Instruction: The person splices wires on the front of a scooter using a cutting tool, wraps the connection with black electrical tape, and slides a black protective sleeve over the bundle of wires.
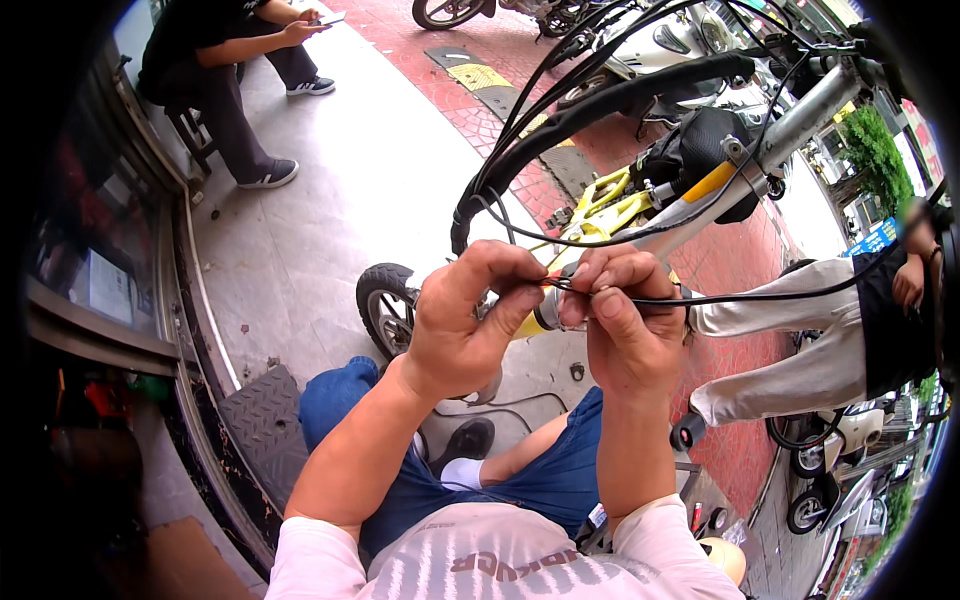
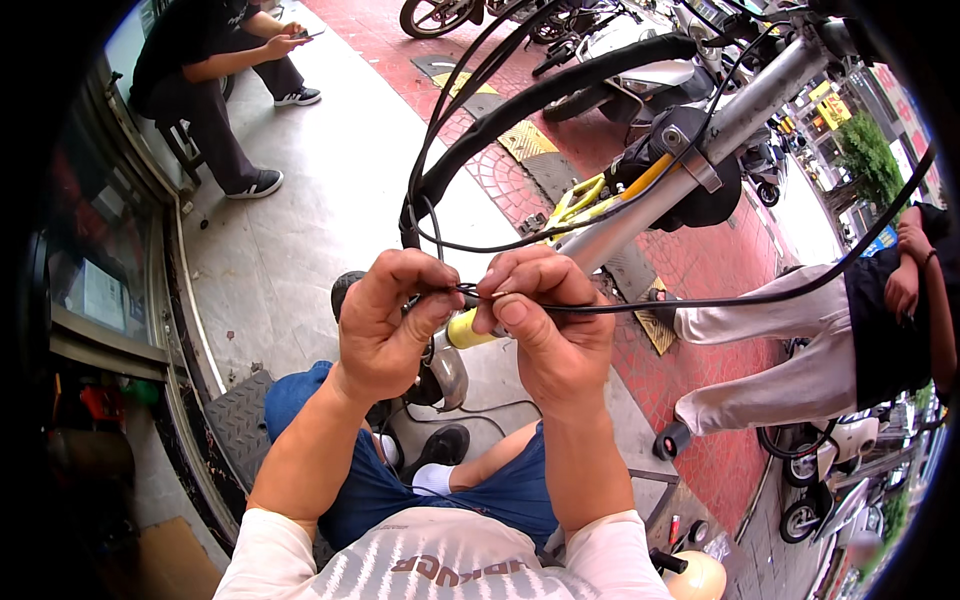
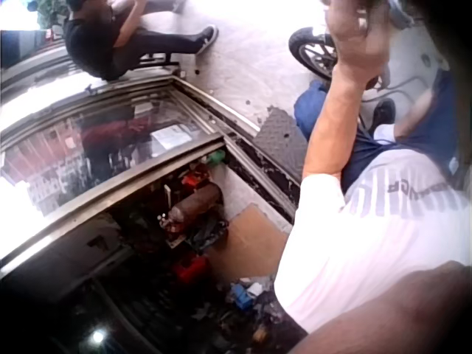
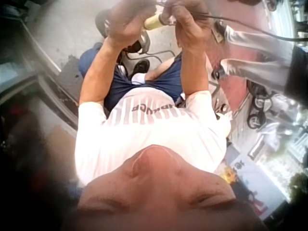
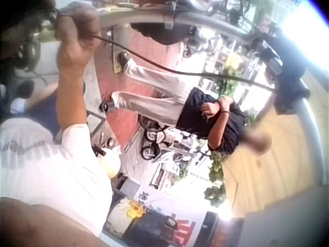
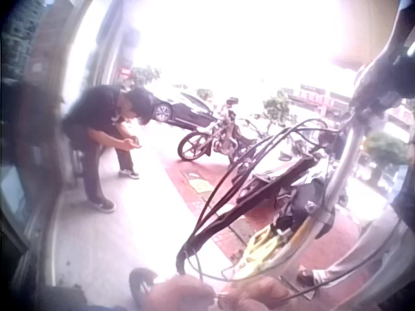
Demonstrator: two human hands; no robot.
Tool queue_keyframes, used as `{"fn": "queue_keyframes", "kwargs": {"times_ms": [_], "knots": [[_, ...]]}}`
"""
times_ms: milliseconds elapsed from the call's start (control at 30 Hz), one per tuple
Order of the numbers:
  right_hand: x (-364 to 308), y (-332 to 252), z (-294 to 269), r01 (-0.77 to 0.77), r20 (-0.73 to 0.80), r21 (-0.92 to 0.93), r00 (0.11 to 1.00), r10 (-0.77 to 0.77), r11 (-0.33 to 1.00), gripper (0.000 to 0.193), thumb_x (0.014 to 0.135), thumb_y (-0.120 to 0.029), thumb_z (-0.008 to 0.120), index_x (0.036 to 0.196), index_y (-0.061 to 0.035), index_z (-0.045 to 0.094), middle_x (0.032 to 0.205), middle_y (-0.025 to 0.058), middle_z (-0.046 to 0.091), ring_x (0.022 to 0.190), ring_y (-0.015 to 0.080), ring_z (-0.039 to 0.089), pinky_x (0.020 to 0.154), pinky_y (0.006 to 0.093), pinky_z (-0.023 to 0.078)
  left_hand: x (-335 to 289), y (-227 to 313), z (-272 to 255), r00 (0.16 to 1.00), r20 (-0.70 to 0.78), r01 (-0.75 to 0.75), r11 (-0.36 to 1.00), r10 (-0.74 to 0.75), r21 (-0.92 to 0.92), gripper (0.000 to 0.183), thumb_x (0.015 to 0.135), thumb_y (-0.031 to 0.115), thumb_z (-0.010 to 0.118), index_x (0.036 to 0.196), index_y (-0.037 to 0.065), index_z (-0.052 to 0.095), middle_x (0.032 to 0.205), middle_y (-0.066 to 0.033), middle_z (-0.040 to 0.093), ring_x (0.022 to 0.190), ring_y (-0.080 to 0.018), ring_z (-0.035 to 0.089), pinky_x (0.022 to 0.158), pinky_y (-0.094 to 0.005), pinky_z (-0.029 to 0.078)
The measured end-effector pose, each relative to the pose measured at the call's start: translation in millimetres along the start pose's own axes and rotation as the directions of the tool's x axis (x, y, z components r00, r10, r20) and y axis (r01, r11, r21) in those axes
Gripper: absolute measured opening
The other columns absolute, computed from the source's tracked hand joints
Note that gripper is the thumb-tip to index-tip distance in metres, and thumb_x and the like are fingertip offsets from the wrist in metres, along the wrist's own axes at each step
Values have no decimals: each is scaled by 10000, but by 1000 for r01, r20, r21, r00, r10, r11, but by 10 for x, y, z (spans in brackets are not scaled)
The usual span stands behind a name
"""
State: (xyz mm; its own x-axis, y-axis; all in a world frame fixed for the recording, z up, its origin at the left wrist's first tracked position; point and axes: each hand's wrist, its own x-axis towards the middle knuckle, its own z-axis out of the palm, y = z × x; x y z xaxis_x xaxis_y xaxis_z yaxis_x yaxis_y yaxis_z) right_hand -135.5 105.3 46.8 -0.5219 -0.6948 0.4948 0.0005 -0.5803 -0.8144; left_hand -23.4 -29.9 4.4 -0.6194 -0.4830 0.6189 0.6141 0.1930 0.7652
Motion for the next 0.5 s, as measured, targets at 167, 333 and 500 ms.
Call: {"fn": "queue_keyframes", "kwargs": {"times_ms": [167,333,500], "knots": [[5,92,-18,-32,27,-178,999,37,983,120,968,5,693,1046,69,627,1092,160,657,914,184,690,840,319,581,87,119,-159,943,147,333,839,-299,-430,243,997,79,632,1186,-74,633,1029,-110,692,890,-151,678,806,-274,557],[-23,136,-19,-44,-7,-251,999,44,967,86,923,25,725,982,59,672,1078,154,670,953,187,673,820,316,568,135,206,-237,889,224,456,811,-399,-367,205,960,80,678,1092,-77,680,1017,-125,711,828,-152,689,744,-280,570],[-35,156,-8,51,34,-528,999,-39,848,121,880,-10,775,919,30,668,985,138,684,912,199,669,818,325,540,120,206,-292,819,222,572,787,-529,-232,169,938,36,689,1073,-66,677,942,-83,707,772,-101,657,707,-243,551]]}}
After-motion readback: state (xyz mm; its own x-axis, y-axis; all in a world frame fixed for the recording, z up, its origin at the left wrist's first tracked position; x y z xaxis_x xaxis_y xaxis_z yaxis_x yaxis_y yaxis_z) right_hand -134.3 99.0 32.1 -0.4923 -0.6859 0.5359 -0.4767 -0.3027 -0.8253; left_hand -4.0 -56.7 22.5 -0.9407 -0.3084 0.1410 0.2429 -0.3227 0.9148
